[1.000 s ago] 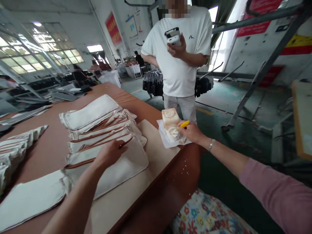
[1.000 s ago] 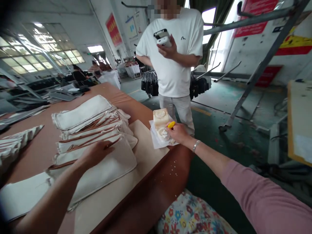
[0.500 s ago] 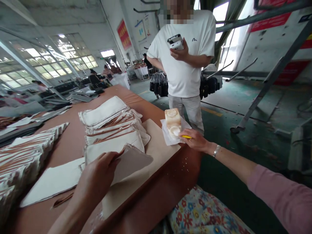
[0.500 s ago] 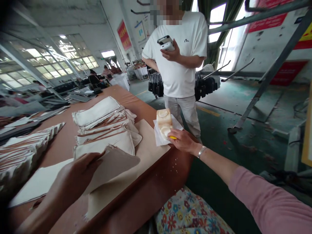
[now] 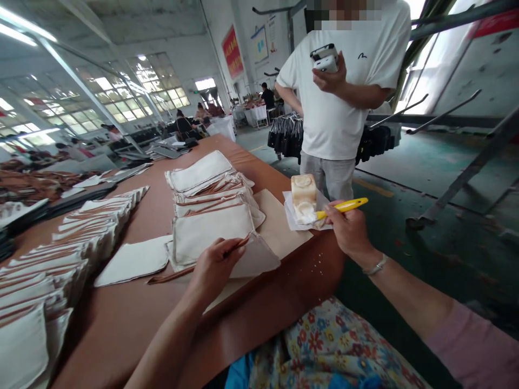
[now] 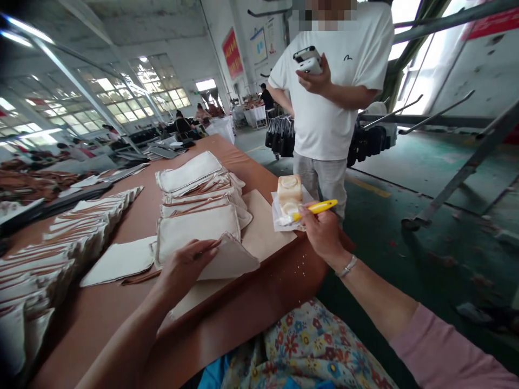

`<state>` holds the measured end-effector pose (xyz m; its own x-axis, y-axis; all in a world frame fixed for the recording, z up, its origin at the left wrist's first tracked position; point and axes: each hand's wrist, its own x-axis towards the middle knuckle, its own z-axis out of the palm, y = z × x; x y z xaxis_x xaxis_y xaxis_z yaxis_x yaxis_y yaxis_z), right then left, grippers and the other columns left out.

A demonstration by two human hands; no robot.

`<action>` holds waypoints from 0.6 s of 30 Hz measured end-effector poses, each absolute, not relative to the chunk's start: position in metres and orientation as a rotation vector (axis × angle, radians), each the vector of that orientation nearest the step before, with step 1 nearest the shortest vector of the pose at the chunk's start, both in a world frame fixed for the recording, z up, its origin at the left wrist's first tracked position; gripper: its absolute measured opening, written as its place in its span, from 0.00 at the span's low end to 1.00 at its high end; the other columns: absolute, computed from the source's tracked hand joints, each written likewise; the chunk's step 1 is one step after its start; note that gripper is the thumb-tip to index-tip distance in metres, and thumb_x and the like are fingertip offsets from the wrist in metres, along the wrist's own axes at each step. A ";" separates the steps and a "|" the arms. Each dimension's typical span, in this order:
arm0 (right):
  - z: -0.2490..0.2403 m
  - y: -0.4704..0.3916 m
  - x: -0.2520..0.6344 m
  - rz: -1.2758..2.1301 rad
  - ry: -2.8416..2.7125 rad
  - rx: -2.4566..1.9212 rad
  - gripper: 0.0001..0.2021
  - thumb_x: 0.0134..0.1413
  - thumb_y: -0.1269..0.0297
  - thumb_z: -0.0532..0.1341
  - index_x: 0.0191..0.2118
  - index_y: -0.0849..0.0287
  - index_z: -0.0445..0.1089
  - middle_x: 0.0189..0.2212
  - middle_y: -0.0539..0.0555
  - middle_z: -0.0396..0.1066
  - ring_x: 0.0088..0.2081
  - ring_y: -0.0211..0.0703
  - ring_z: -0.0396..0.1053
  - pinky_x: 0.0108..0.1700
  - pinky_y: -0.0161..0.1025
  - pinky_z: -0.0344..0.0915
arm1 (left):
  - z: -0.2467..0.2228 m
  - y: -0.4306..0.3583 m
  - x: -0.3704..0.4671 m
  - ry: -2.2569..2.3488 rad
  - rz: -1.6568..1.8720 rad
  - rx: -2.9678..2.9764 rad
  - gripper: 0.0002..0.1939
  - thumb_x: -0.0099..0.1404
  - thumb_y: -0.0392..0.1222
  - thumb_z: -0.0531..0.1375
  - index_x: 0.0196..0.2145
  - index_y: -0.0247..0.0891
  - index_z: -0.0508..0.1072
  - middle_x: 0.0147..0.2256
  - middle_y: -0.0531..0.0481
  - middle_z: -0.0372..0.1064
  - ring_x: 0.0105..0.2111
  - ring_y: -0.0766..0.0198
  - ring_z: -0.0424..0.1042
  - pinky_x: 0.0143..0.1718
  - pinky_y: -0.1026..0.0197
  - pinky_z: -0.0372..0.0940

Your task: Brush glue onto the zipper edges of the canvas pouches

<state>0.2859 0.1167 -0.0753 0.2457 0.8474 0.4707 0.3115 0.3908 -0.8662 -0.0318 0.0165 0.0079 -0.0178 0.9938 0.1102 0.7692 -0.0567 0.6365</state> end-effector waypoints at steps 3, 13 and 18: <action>-0.032 0.084 0.257 0.788 -1.283 -0.844 0.12 0.62 0.53 0.62 0.39 0.57 0.72 0.20 0.46 0.66 0.24 0.40 0.66 0.29 0.37 0.65 | 0.004 0.013 -0.024 1.748 0.798 1.832 0.18 0.66 0.53 0.58 0.46 0.42 0.81 0.35 0.49 0.72 0.34 0.62 0.71 0.32 0.64 0.62; 0.003 0.058 0.223 0.659 -1.467 -0.773 0.07 0.64 0.60 0.61 0.35 0.55 0.70 0.26 0.48 0.69 0.27 0.40 0.66 0.32 0.38 0.64 | -0.004 -0.003 -0.010 1.672 0.840 1.856 0.14 0.67 0.49 0.60 0.44 0.43 0.81 0.35 0.50 0.73 0.34 0.63 0.73 0.32 0.65 0.64; 0.005 0.053 0.233 0.644 -1.569 -0.739 0.06 0.64 0.64 0.60 0.34 0.56 0.71 0.25 0.49 0.69 0.27 0.40 0.66 0.31 0.37 0.64 | -0.008 -0.013 -0.006 1.730 0.860 2.080 0.13 0.69 0.49 0.59 0.44 0.45 0.81 0.34 0.49 0.72 0.33 0.64 0.72 0.33 0.64 0.64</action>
